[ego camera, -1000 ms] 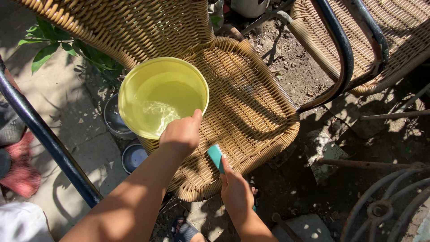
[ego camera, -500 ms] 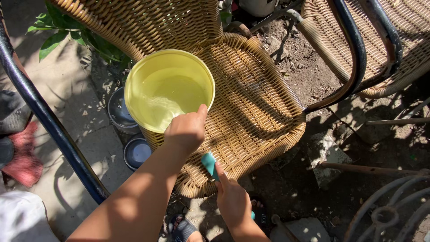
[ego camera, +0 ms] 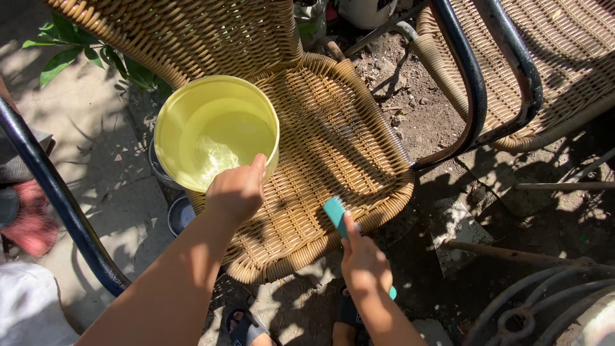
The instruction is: The person carries a yellow basin of water to a wicker patio chair and scrubs the chair's woven seat, back and frame with a scrub brush, repeatedly dipping the brush in the basin and repositioning the chair while brushing different areas.
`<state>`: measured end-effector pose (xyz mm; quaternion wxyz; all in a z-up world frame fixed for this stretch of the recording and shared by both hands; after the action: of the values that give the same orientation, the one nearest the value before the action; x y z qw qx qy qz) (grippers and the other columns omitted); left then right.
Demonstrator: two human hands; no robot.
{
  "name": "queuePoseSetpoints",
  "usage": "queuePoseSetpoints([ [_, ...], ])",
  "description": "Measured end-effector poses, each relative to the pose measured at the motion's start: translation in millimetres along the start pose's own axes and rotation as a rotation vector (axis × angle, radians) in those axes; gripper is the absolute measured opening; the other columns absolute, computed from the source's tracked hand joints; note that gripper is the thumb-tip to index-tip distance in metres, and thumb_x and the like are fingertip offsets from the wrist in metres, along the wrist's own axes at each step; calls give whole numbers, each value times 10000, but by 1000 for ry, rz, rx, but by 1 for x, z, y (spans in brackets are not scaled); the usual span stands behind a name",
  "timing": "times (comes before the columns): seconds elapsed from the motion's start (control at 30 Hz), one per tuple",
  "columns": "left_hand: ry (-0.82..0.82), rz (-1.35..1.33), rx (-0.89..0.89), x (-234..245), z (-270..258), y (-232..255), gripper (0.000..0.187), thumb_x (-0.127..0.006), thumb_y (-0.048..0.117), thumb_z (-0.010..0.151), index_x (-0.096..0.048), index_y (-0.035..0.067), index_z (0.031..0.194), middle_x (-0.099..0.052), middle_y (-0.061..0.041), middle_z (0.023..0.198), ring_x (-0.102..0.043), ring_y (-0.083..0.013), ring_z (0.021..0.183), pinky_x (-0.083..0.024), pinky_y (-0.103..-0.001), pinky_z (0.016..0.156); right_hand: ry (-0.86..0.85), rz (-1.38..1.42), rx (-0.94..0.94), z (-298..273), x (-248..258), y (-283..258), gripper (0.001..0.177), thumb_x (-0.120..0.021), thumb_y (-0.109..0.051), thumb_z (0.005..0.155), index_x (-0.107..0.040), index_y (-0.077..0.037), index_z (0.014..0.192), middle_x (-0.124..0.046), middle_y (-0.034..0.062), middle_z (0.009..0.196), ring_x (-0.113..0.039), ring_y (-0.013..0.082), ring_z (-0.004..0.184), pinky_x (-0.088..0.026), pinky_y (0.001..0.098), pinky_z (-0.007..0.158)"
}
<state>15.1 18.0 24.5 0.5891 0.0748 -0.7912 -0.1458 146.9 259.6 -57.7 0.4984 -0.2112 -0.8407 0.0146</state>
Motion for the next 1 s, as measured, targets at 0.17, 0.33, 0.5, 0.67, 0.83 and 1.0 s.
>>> queuePoseSetpoints([
  [0.17, 1, -4, 5, 0, -1, 1, 185, -459, 194, 949, -503, 134, 1118, -680, -221, 809, -639, -491, 803, -483, -616, 730, -254, -13, 203, -18, -43, -20, 618, -569, -376, 992, -312, -566, 1521, -690, 64, 1010, -705, 311, 899, -571, 467, 785],
  [0.33, -6, 16, 26, -1, 1, 0, 172, -452, 219, 972, -501, 144, 1119, -682, -209, 801, -648, -478, 791, -490, -608, 722, 60, -130, -65, 49, 40, 91, 551, -518, -399, 1028, -356, -504, 1545, -705, 76, 922, -693, 295, 732, -561, 452, 614],
  [0.5, 15, 34, 23, 0, 2, 1, 163, -457, 217, 972, -509, 162, 1116, -681, -189, 803, -647, -469, 777, -496, -605, 708, -138, 21, -184, 4, 4, 46, 570, -449, -360, 1045, -286, -413, 1589, -694, 78, 1042, -732, 286, 711, -625, 451, 574],
  [0.67, 52, 33, -6, -1, -2, 0, 163, -463, 227, 972, -514, 168, 1115, -681, -166, 800, -651, -457, 761, -499, -606, 697, -438, -100, 224, -33, -60, -36, 662, -474, -268, 1028, -208, -407, 1618, -718, 108, 1080, -717, 309, 877, -595, 455, 762],
  [0.83, 61, 29, -12, -2, 1, -2, 170, -460, 229, 980, -519, 165, 1126, -682, -164, 786, -654, -450, 763, -504, -599, 692, -20, -166, 92, 45, 46, 65, 516, -479, -409, 1027, -402, -457, 1535, -715, 62, 1012, -723, 279, 767, -580, 446, 611],
  [1.0, 78, 23, -37, 0, 1, 1, 178, -448, 212, 988, -528, 160, 1138, -690, -167, 793, -657, -450, 770, -508, -596, 706, 110, 75, -133, 8, 33, 80, 610, -569, -280, 1032, -368, -381, 1600, -718, 77, 892, -721, 273, 600, -575, 432, 548],
])
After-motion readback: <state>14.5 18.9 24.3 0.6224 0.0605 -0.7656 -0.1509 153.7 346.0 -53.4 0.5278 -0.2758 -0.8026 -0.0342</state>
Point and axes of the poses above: each hand's wrist, its own z-axis towards the middle knuckle, its own x-axis out of the back of the hand, y = z × x, the point moved 7 cm from there along z, towards the middle knuckle
